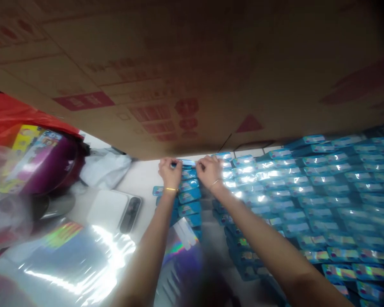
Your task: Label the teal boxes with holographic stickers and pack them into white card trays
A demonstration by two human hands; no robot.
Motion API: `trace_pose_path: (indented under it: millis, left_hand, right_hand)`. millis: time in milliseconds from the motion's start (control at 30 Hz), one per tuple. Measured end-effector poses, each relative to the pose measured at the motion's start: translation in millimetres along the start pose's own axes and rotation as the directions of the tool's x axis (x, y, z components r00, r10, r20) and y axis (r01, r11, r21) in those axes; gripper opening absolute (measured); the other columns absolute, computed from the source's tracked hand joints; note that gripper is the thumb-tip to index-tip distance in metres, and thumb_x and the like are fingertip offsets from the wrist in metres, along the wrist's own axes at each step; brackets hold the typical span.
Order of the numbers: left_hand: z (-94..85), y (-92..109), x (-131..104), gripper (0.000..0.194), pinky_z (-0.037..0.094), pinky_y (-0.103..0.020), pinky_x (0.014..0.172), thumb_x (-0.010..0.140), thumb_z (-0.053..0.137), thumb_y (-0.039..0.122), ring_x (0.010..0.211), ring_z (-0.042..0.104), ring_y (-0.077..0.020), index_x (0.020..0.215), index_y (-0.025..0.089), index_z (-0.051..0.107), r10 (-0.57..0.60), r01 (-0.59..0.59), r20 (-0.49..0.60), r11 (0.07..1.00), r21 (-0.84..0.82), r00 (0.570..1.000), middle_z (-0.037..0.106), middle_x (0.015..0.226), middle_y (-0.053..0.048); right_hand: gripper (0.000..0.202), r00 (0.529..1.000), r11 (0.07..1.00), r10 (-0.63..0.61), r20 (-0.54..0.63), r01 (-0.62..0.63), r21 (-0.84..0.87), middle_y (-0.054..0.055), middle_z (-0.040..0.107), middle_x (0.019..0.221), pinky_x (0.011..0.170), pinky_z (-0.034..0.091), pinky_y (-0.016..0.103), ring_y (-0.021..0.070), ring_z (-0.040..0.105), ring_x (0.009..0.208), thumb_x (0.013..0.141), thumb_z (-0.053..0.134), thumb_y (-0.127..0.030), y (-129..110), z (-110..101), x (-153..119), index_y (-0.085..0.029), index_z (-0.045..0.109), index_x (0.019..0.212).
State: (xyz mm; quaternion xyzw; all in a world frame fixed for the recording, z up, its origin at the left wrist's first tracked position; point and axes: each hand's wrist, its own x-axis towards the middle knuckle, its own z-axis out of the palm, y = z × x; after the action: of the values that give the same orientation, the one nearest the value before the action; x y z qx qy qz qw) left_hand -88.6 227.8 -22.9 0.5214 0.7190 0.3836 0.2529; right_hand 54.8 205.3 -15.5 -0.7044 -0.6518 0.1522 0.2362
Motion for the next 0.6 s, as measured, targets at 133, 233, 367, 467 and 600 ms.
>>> trace_pose_path:
  millis: [133,233,367,467,600]
  left_hand:
    - [4.1,-5,0,0.008,0.038,-0.041,0.095,0.073,0.067,0.026,0.101,0.052,-0.0247,0.068,0.021,0.062,-0.024,0.024,0.003,0.993,0.112,1.000,0.056,0.094,-0.004]
    - [6.1,-5,-1,0.008,0.035,-0.045,0.096,0.075,0.065,0.026,0.104,0.050,-0.0268,0.070,0.021,0.063,-0.039,0.035,0.021,0.984,0.175,0.999,0.056,0.098,-0.005]
    - [5.2,0,-3,0.008,0.035,-0.045,0.096,0.077,0.063,0.029,0.108,0.049,-0.0274,0.074,0.021,0.062,-0.038,0.024,0.049,0.963,0.268,0.998,0.055,0.103,-0.005]
    - [2.9,-1,-1,0.034,0.036,-0.046,0.096,0.071,0.070,0.032,0.109,0.051,-0.0268,0.101,0.023,0.058,-0.098,0.092,0.009,0.959,0.269,0.995,0.053,0.114,-0.006]
    - [7.3,-23,13,0.084,0.042,-0.042,0.093,0.058,0.081,0.033,0.107,0.055,-0.0255,0.130,0.023,0.040,-0.295,0.292,0.064,0.955,0.054,0.953,0.049,0.123,-0.010]
  right_hand:
    - [0.028,0.999,0.999,0.008,0.037,-0.006,-0.054,0.007,0.063,0.082,0.086,0.025,0.041,0.0248,0.049,0.090,0.090,0.047,-0.031,3,9,0,-0.020,0.068,0.074]
    - [0.028,0.999,0.997,0.009,0.041,-0.006,-0.081,0.007,0.063,0.083,0.086,0.024,0.042,0.0250,0.048,0.090,0.089,0.047,-0.030,3,15,0,-0.020,0.069,0.074]
    - [0.028,0.998,0.996,0.023,0.061,-0.018,-0.093,0.008,0.064,0.086,0.088,0.022,0.043,0.0259,0.047,0.093,0.090,0.048,-0.032,3,19,2,-0.020,0.071,0.079]
    - [0.027,0.999,0.995,0.042,0.032,-0.039,-0.088,0.009,0.065,0.098,0.089,0.022,0.042,0.0273,0.045,0.099,0.088,0.053,-0.033,2,16,2,-0.019,0.070,0.102]
    - [0.024,0.995,0.995,-0.013,0.099,0.023,-0.098,0.008,0.064,0.096,0.089,0.022,0.042,0.0259,0.045,0.097,0.088,0.050,-0.027,-6,12,-2,-0.020,0.072,0.096]
